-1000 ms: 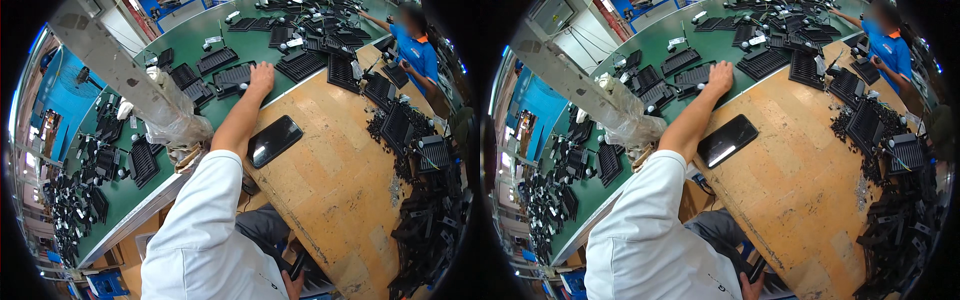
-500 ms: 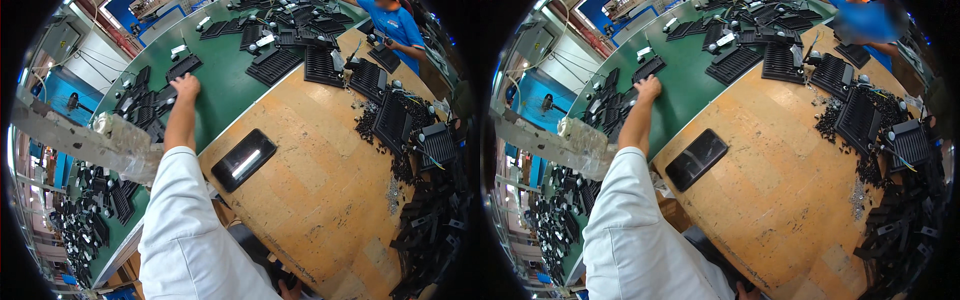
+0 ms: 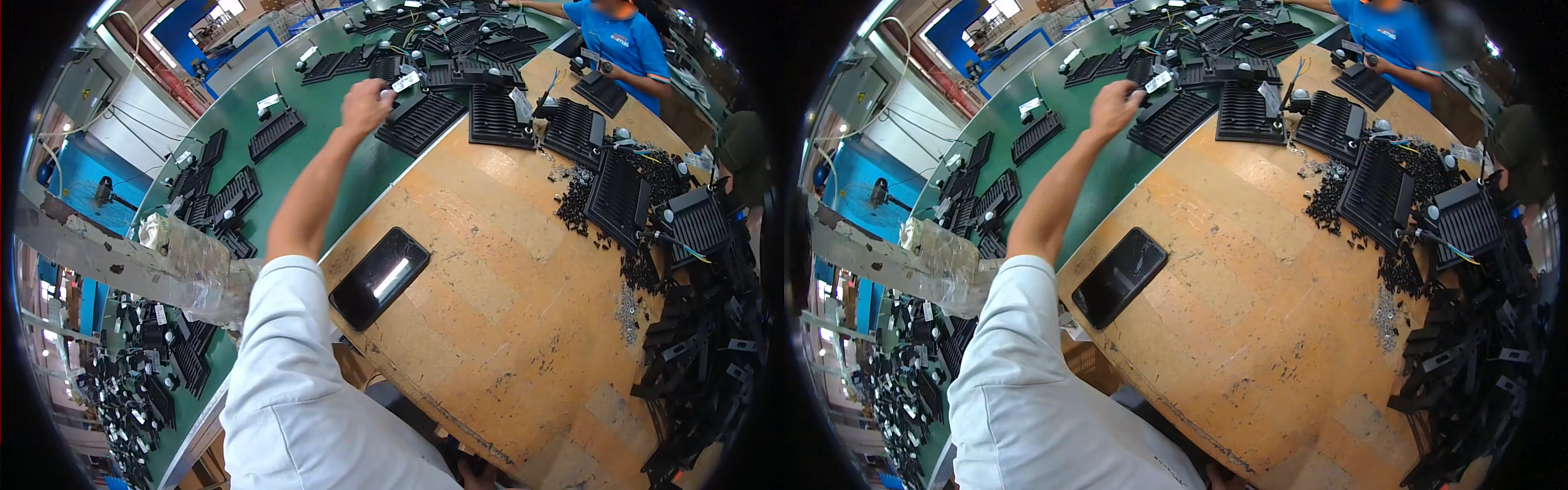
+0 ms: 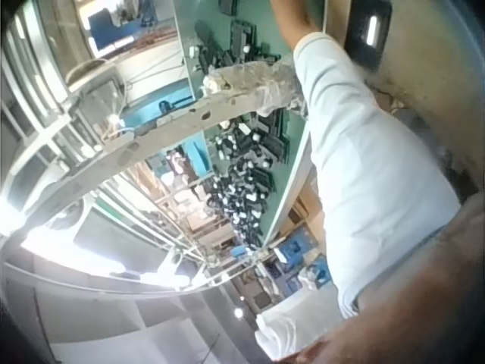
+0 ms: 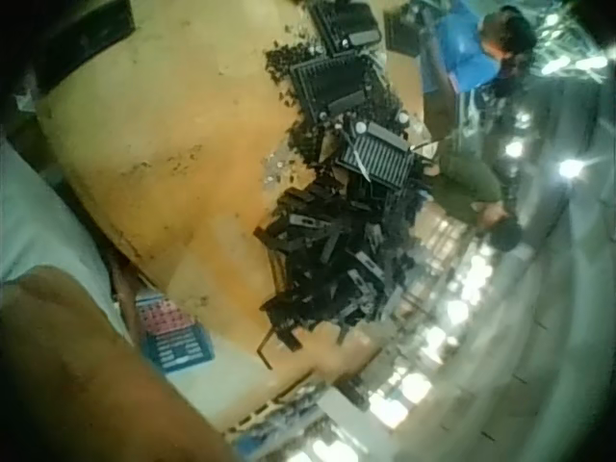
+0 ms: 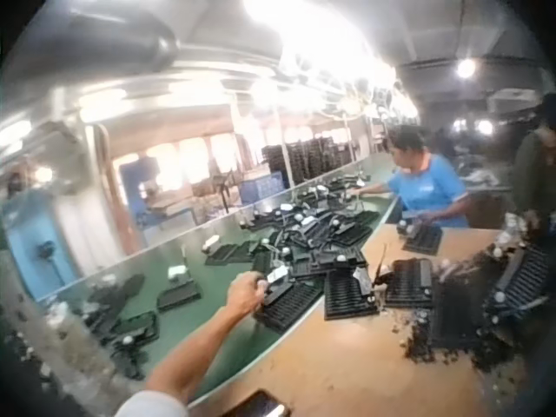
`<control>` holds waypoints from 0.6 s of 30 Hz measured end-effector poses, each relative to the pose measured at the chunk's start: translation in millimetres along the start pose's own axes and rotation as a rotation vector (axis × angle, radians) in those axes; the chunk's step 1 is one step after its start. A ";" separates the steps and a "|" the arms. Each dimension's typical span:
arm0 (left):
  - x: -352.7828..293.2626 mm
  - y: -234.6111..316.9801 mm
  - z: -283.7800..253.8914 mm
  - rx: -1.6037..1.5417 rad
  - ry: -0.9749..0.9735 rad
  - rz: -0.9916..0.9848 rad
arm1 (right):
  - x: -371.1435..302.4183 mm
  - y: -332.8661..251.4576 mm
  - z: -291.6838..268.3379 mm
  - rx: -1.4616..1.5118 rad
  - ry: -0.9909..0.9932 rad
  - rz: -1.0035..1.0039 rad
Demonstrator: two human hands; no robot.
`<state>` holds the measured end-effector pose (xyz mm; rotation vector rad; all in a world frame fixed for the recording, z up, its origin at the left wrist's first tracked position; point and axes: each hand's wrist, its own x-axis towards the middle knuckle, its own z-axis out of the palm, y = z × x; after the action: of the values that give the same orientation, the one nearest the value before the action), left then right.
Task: Assemble black plastic electronic housings using an electric screwdriver.
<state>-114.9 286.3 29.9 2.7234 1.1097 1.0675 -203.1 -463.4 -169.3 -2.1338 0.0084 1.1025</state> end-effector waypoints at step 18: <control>28.8 48.2 61.9 0.264 -0.096 -0.400 | 62.0 -24.2 -10.8 -0.189 -0.132 -0.257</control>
<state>-33.5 282.4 11.5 2.5239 1.7878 0.7720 -148.6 -433.2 -195.0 -2.1476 -0.4357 1.1225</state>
